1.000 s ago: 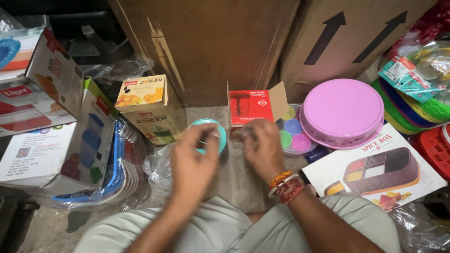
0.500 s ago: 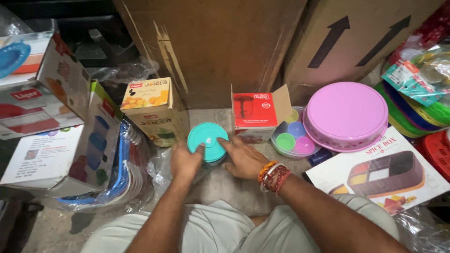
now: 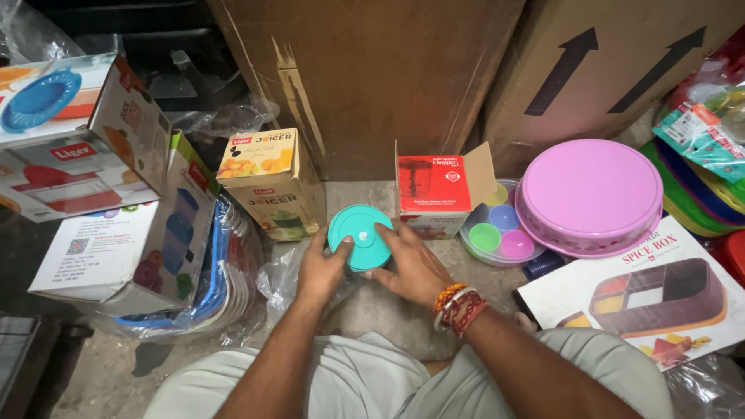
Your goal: The person assembles a manual juicer by inserting a blade into a glass jar, attaching a teal lid, and inserting a crank handle. They repeatedly remove and reattach the lid and handle to demonstrate the assembly process.
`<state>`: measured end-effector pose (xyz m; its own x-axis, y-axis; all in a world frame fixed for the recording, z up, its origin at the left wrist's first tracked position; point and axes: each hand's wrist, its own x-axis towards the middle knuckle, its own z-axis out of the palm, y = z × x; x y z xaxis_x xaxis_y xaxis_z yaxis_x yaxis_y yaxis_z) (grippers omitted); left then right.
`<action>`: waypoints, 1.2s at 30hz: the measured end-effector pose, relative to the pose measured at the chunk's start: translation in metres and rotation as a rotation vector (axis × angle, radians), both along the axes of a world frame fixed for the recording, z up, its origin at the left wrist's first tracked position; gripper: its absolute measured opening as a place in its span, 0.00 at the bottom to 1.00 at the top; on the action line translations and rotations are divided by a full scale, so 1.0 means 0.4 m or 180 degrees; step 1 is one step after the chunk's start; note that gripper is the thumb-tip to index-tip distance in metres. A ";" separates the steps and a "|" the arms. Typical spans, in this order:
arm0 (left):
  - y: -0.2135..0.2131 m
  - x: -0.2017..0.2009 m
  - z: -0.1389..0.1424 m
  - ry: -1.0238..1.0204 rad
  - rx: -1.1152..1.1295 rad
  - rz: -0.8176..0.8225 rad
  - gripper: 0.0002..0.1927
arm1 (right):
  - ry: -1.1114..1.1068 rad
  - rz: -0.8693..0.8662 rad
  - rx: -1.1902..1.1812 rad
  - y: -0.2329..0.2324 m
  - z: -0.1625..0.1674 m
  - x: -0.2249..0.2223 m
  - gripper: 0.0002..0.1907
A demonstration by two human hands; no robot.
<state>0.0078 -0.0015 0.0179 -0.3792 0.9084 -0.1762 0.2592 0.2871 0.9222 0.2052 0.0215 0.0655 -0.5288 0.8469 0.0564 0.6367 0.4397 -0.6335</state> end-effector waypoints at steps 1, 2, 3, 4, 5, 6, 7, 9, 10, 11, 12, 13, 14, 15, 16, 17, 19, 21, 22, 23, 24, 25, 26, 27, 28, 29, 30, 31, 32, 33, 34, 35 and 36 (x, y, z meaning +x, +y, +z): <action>0.000 0.002 0.003 -0.0027 0.0055 -0.0013 0.34 | 0.0005 0.0002 0.0156 -0.003 0.007 -0.005 0.47; -0.002 0.003 0.007 -0.0054 0.0109 -0.0024 0.33 | 0.0012 0.0008 0.0311 -0.006 0.013 -0.011 0.50; -0.004 0.005 0.010 -0.0080 0.0161 -0.0036 0.32 | 0.0019 0.0013 0.0465 -0.009 0.018 -0.017 0.52; -0.007 0.008 0.014 -0.0010 0.0154 -0.0061 0.31 | 0.0064 -0.0023 0.0404 -0.010 0.022 -0.022 0.53; -0.010 0.012 0.017 0.0063 0.0148 -0.0083 0.30 | 0.0113 -0.0057 0.0345 -0.010 0.025 -0.026 0.53; -0.012 0.014 0.021 0.0138 0.0144 -0.0106 0.29 | 0.0163 -0.0090 0.0287 -0.010 0.028 -0.030 0.54; -0.013 0.016 0.024 0.0162 0.0211 -0.0132 0.29 | 0.0158 -0.0109 0.0305 -0.011 0.030 -0.035 0.55; -0.014 0.020 0.028 0.0200 0.0339 -0.0192 0.28 | 0.0141 -0.0155 0.0335 -0.013 0.032 -0.041 0.55; -0.015 0.021 0.030 0.0160 0.0317 -0.0167 0.28 | 0.0132 -0.0191 0.0337 -0.016 0.032 -0.043 0.55; -0.014 0.020 0.032 0.0120 0.0298 -0.0143 0.28 | 0.0121 -0.0228 0.0344 -0.017 0.032 -0.047 0.54; -0.012 0.020 0.035 0.0078 0.0281 -0.0119 0.28 | 0.0109 -0.0265 0.0351 -0.019 0.032 -0.050 0.54; -0.010 0.019 0.038 0.0334 0.0399 -0.0048 0.27 | 0.0127 -0.0266 0.0411 -0.020 0.032 -0.052 0.53; -0.009 0.017 0.042 0.0590 0.0517 0.0021 0.26 | 0.0144 -0.0267 0.0470 -0.023 0.032 -0.054 0.53; -0.009 0.017 0.048 0.0846 0.0633 0.0089 0.25 | 0.0162 -0.0268 0.0528 -0.025 0.032 -0.055 0.53; -0.009 0.016 0.054 0.0841 0.0637 0.0125 0.24 | 0.0187 -0.0275 0.0521 -0.026 0.033 -0.056 0.53; -0.008 0.015 0.063 0.0836 0.0644 0.0161 0.23 | 0.0212 -0.0282 0.0516 -0.027 0.034 -0.056 0.53; -0.007 0.017 0.085 0.0317 0.0590 0.0224 0.25 | 0.0321 -0.0317 0.0520 -0.029 0.037 -0.055 0.53; -0.006 0.022 0.111 -0.0722 0.0464 0.0262 0.27 | 0.0477 -0.0380 0.0537 -0.029 0.044 -0.054 0.54; -0.010 0.022 0.124 -0.1151 0.0535 0.0195 0.28 | 0.0594 -0.0375 0.0543 -0.030 0.048 -0.053 0.54; -0.017 0.020 0.138 -0.1580 0.0604 0.0129 0.29 | 0.0710 -0.0371 0.0551 -0.029 0.054 -0.051 0.54; -0.021 0.020 0.152 -0.2008 0.0674 0.0062 0.30 | 0.0828 -0.0365 0.0562 -0.026 0.062 -0.051 0.54; -0.022 0.022 0.165 -0.2134 0.0682 0.0011 0.31 | 0.1074 -0.0342 0.0266 -0.024 0.070 -0.050 0.53; -0.025 0.023 0.178 -0.2259 0.0692 -0.0040 0.31 | 0.1318 -0.0315 -0.0032 -0.022 0.080 -0.049 0.52; -0.026 0.025 0.189 -0.2386 0.0702 -0.0092 0.32 | 0.1558 -0.0287 -0.0331 -0.021 0.091 -0.048 0.51; -0.028 0.027 0.200 -0.2433 0.0632 -0.0187 0.32 | 0.1934 -0.0230 -0.0895 -0.019 0.102 -0.046 0.48; -0.030 0.029 0.209 -0.2480 0.0564 -0.0282 0.31 | 0.2300 -0.0172 -0.1462 -0.017 0.113 -0.044 0.46; -0.032 0.033 0.216 -0.2529 0.0495 -0.0376 0.31 | 0.2656 -0.0114 -0.2036 -0.017 0.124 -0.041 0.44; -0.034 0.038 0.222 -0.2622 0.0420 -0.0433 0.31 | 0.2575 -0.0052 -0.2007 -0.019 0.135 -0.034 0.41; -0.035 0.043 0.227 -0.2711 0.0345 -0.0491 0.31 | 0.2497 0.0013 -0.1977 -0.020 0.145 -0.025 0.39; -0.036 0.049 0.230 -0.2800 0.0269 -0.0551 0.32 | 0.2420 0.0074 -0.1947 -0.021 0.154 -0.017 0.36; -0.039 0.054 0.232 -0.2843 0.0291 -0.0579 0.31 | 0.2416 -0.0009 -0.2071 -0.023 0.161 -0.010 0.35; -0.042 0.060 0.233 -0.2886 0.0313 -0.0606 0.32 | 0.2410 -0.0092 -0.2194 -0.023 0.166 -0.003 0.33; -0.043 0.063 0.232 -0.2929 0.0335 -0.0635 0.32 | 0.2405 -0.0176 -0.2315 -0.020 0.170 0.003 0.32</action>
<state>0.0331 -0.0187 0.1108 0.0319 0.9697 -0.2421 -0.5473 0.2196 0.8076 0.2065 0.0134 0.1336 -0.5276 0.8309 -0.1766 -0.0268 -0.2241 -0.9742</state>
